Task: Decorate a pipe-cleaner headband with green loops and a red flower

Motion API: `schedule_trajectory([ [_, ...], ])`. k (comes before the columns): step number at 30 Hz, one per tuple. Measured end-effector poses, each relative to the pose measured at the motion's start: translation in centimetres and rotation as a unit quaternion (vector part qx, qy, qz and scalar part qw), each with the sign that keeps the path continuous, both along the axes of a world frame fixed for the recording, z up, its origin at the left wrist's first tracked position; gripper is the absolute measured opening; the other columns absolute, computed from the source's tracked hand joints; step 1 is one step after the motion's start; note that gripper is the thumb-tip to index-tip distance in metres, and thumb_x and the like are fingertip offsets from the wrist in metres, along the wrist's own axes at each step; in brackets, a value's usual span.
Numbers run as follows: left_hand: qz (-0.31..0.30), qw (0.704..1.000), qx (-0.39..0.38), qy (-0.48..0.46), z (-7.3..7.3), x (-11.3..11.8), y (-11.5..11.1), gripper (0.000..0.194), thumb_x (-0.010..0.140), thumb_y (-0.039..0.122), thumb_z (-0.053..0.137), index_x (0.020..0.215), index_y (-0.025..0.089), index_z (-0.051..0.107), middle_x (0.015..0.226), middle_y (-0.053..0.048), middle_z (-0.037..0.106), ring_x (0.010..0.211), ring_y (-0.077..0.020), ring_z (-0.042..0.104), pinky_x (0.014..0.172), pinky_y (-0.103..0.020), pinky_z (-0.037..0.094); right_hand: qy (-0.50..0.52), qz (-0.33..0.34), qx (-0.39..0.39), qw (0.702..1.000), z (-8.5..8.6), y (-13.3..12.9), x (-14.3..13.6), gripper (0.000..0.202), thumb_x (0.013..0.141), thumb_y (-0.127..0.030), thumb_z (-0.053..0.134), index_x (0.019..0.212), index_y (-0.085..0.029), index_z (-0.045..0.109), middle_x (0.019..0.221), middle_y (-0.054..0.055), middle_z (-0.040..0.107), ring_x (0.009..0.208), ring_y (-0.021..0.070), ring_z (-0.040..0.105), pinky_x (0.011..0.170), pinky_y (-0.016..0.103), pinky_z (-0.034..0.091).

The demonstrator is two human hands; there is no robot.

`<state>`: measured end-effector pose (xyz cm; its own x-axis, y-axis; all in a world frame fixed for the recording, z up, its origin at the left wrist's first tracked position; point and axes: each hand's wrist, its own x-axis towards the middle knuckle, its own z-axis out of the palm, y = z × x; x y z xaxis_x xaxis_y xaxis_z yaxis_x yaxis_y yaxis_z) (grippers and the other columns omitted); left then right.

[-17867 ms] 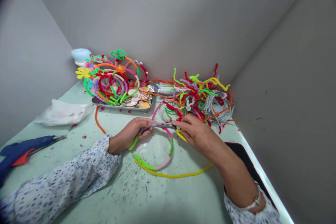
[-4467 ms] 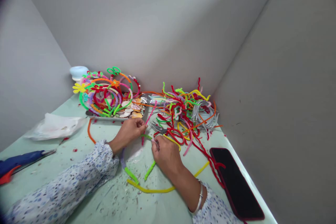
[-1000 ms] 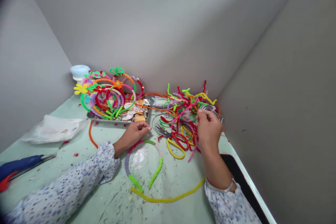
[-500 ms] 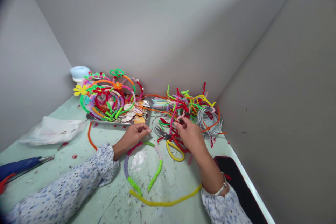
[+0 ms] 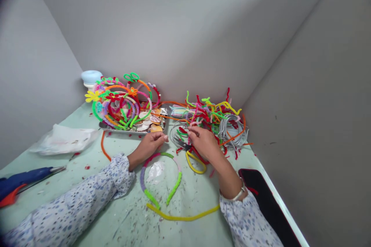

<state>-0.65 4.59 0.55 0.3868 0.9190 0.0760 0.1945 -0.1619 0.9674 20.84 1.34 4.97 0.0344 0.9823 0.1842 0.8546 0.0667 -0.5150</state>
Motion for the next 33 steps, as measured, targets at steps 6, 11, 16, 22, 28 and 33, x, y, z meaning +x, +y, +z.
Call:
schedule_trajectory([
  [6,-0.005,1.0,-0.001,-0.003,0.0,-0.1,0.0,0.034,0.083,0.045,0.05,0.075,0.013,0.061,0.051,0.005,0.042,0.046,-0.0071,0.032,0.046,-0.02,0.026,-0.087,-0.064,0.027,0.994,-0.5,1.2,1.2,0.03,0.087,-0.03,0.047,0.109,-0.02,0.064,0.107,0.01,0.068,0.094,0.0222,0.063,0.079,0.029,0.042],
  [11,-0.009,1.0,-0.005,-0.006,-0.1,0.0,0.1,0.034,0.082,0.045,0.05,0.075,0.014,0.06,0.051,0.005,0.042,0.046,-0.0073,0.033,0.046,-0.021,0.026,-0.115,-0.093,0.069,0.987,-0.1,2.0,3.2,0.034,0.085,-0.029,0.05,0.115,-0.018,0.061,0.109,0.012,0.065,0.095,0.0239,0.061,0.08,0.031,0.042],
  [16,-0.008,1.0,-0.009,-0.004,0.0,0.1,0.1,0.034,0.081,0.046,0.051,0.074,0.014,0.061,0.05,0.006,0.041,0.045,-0.0074,0.032,0.046,-0.021,0.026,-0.108,-0.088,0.055,0.989,0.7,2.9,3.3,0.032,0.082,-0.028,0.056,0.111,-0.017,0.063,0.103,0.01,0.067,0.09,0.0226,0.062,0.078,0.03,0.043],
  [22,-0.01,1.0,-0.008,-0.004,-0.1,0.1,0.1,0.034,0.081,0.045,0.051,0.074,0.013,0.061,0.051,0.006,0.04,0.047,-0.0077,0.033,0.047,-0.021,0.026,-0.049,-0.073,0.087,0.992,1.5,4.0,3.6,0.044,0.08,-0.021,0.057,0.123,-0.019,0.054,0.099,0.007,0.068,0.087,0.0187,0.062,0.078,0.028,0.044],
  [28,-0.009,1.0,-0.001,0.005,-0.3,0.1,0.3,0.034,0.081,0.046,0.051,0.073,0.014,0.061,0.051,0.006,0.039,0.047,-0.0077,0.032,0.047,-0.021,0.025,-0.087,-0.054,0.033,0.994,1.4,3.9,3.8,0.017,0.079,-0.022,0.057,0.092,-0.018,0.067,0.096,0.007,0.07,0.086,0.019,0.063,0.073,0.026,0.042],
  [33,-0.005,1.0,0.003,0.013,-0.3,0.1,0.4,0.034,0.08,0.046,0.051,0.073,0.014,0.062,0.051,0.005,0.041,0.047,-0.0083,0.033,0.047,-0.021,0.026,-0.105,-0.01,-0.067,0.992,1.1,3.5,2.9,0.013,0.078,-0.025,0.058,0.083,-0.021,0.069,0.084,0.003,0.072,0.078,0.0168,0.064,0.066,0.023,0.04],
])
